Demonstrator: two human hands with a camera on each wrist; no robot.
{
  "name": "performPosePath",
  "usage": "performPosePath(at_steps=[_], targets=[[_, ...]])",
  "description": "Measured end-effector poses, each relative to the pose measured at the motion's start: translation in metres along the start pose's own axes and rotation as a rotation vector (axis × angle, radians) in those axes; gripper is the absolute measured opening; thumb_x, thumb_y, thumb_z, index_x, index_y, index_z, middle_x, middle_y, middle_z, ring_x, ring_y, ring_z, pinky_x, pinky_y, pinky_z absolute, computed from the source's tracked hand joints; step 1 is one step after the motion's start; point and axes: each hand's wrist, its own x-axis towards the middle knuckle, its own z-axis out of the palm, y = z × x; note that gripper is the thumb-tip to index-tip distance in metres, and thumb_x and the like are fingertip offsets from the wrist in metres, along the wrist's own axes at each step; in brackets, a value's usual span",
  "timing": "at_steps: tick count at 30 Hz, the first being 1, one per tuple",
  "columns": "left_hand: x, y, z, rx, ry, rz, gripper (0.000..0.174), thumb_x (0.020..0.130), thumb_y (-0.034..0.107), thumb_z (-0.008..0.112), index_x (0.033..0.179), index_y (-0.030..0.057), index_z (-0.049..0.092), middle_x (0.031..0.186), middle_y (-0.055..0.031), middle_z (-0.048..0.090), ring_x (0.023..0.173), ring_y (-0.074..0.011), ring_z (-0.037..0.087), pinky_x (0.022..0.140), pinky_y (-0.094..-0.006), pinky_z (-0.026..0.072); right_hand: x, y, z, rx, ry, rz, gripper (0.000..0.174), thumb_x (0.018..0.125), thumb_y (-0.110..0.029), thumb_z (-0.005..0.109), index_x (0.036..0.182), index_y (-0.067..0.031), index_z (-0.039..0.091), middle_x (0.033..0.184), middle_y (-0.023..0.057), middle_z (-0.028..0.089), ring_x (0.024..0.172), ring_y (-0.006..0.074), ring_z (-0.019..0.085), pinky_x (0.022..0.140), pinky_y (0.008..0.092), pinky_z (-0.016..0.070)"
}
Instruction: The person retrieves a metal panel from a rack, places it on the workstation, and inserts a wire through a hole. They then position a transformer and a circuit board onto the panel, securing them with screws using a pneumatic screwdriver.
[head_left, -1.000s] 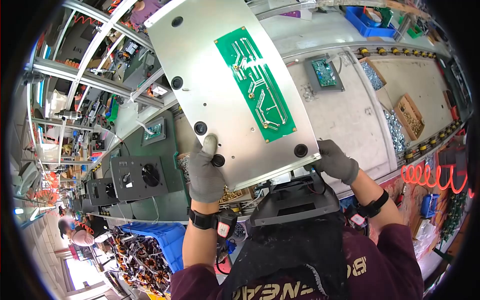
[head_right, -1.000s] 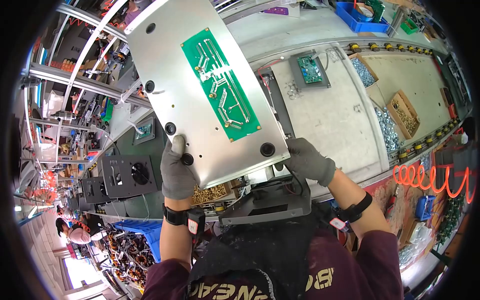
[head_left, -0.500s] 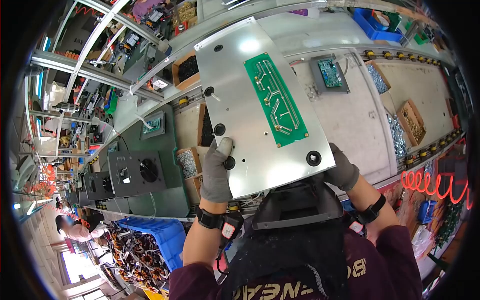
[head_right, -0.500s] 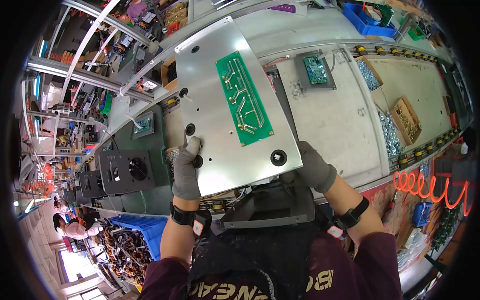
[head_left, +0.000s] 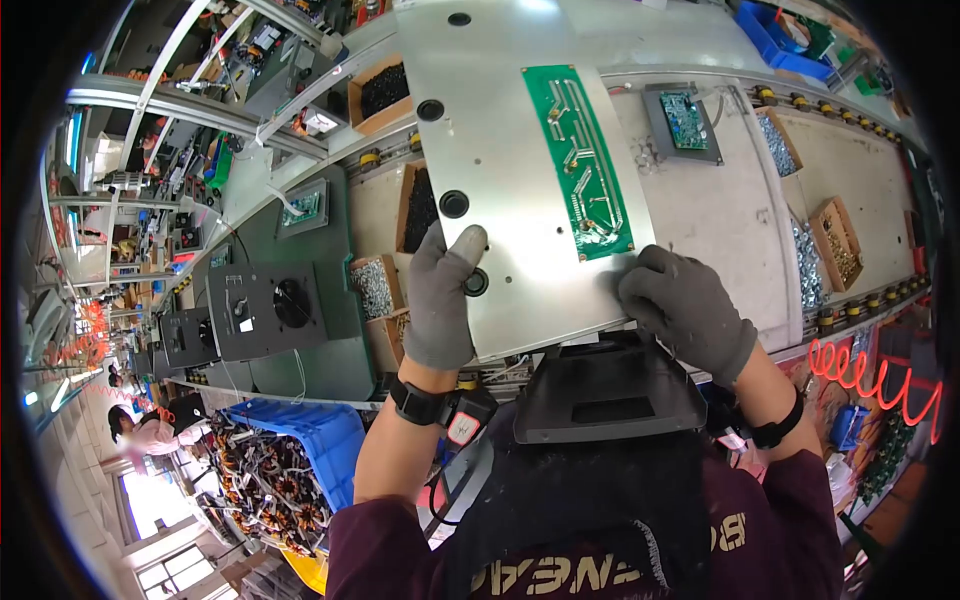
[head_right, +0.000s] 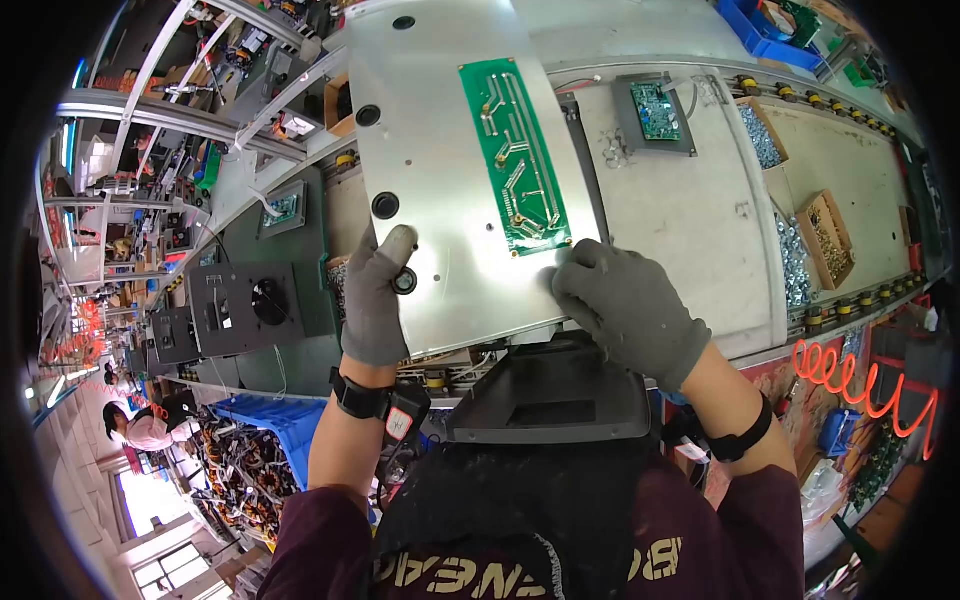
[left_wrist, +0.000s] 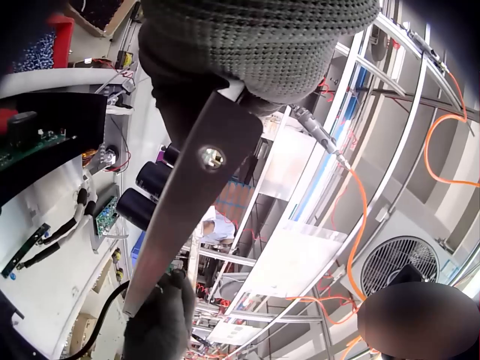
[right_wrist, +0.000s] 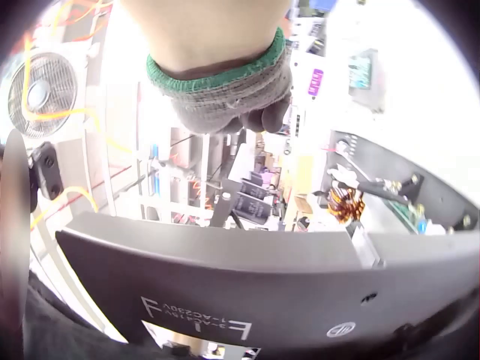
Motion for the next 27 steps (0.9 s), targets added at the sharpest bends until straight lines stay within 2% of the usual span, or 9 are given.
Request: performPosePath(at_steps=[2,5,12,16,17,19,21,25,27], targets=[[0.000,-0.005,0.000,0.044,0.010,0.023,0.039,0.089,0.017,0.060,0.122,-0.0020,0.051,0.103,-0.0071,0.063,0.090,-0.0123,0.061,0.076,-0.0260,0.0509,-0.003,0.002,-0.002,0.016,-0.216,0.063,0.010,0.077,-0.009,0.065,0.085,-0.0094,0.059,0.090,0.0106,0.059,0.075,0.0287,0.060,0.065,0.0382,0.0477],[-0.004,-0.011,-0.011,0.129,-0.007,-0.039,0.038,0.087,0.015,0.062,0.120,-0.0018,0.054,0.099,-0.0052,0.063,0.082,-0.0096,0.059,0.072,-0.0230,0.0479,-0.031,0.035,-0.011,0.619,0.197,0.387,0.010,0.078,0.003,0.058,0.082,-0.0046,0.052,0.071,0.0003,0.050,0.058,0.0073,0.044,0.054,0.0233,0.0376],[-0.019,-0.058,-0.012,0.167,-0.145,-0.196,0.032,0.086,0.015,0.064,0.113,-0.0004,0.055,0.086,0.0001,0.060,0.067,-0.0038,0.046,0.061,-0.0210,0.0403,-0.175,0.143,0.026,0.879,0.433,1.101,0.009,0.079,-0.013,0.059,0.076,-0.0076,0.052,0.057,-0.0010,0.042,0.049,0.0100,0.041,0.046,0.0253,0.0359],[-0.024,-0.056,-0.006,0.229,-0.181,-0.288,0.039,0.084,0.017,0.065,0.117,-0.0006,0.053,0.085,-0.0010,0.058,0.067,-0.0063,0.049,0.059,-0.0224,0.0420,-0.197,0.146,0.035,0.652,-0.129,1.399,0.009,0.076,-0.010,0.065,0.079,-0.0063,0.057,0.061,0.0021,0.052,0.055,0.0128,0.052,0.051,0.0265,0.0432],[-0.023,-0.055,-0.009,0.222,-0.216,-0.301,0.038,0.084,0.017,0.065,0.116,-0.0005,0.054,0.085,-0.0012,0.058,0.067,-0.0063,0.049,0.059,-0.0223,0.0420,-0.196,0.153,0.051,0.314,-0.123,0.795,0.013,0.077,-0.011,0.067,0.084,-0.0047,0.058,0.069,0.0053,0.057,0.063,0.0165,0.059,0.057,0.0312,0.0470],[-0.021,-0.055,-0.012,0.213,-0.253,-0.317,0.037,0.084,0.017,0.065,0.115,-0.0003,0.055,0.086,-0.0015,0.059,0.067,-0.0063,0.049,0.059,-0.0222,0.0421,-0.164,0.157,0.048,-0.071,0.015,0.501,0.025,0.082,-0.016,0.066,0.100,-0.0011,0.058,0.087,0.0107,0.062,0.075,0.0171,0.059,0.069,0.0322,0.0472],[-0.021,-0.056,-0.015,0.295,-0.276,-0.344,0.037,0.084,0.018,0.066,0.115,-0.0005,0.055,0.088,-0.0015,0.060,0.070,-0.0066,0.052,0.062,-0.0221,0.0433,-0.090,0.124,0.043,0.579,0.071,0.763,0.034,0.092,-0.023,0.055,0.117,-0.0011,0.056,0.091,0.0068,0.062,0.077,0.0121,0.055,0.071,0.0270,0.0464],[-0.020,-0.052,-0.023,0.368,-0.261,-0.317,0.037,0.084,0.026,0.067,0.107,-0.0011,0.060,0.083,-0.0025,0.062,0.068,-0.0077,0.055,0.060,-0.0228,0.0452,-0.024,0.097,0.049,0.953,-0.025,0.692,0.041,0.091,-0.018,0.056,0.126,0.0016,0.049,0.105,0.0069,0.061,0.093,0.0134,0.056,0.083,0.0270,0.0454],[-0.013,-0.056,-0.035,1.092,-0.275,-0.222,0.042,0.083,0.038,0.069,0.099,-0.0008,0.064,0.075,-0.0041,0.064,0.063,-0.0089,0.058,0.057,-0.0234,0.0465,-0.011,0.098,0.047,1.061,-0.010,0.671,0.046,0.087,-0.012,0.059,0.128,0.0052,0.044,0.114,0.0122,0.059,0.105,0.0164,0.056,0.094,0.0303,0.0430]])
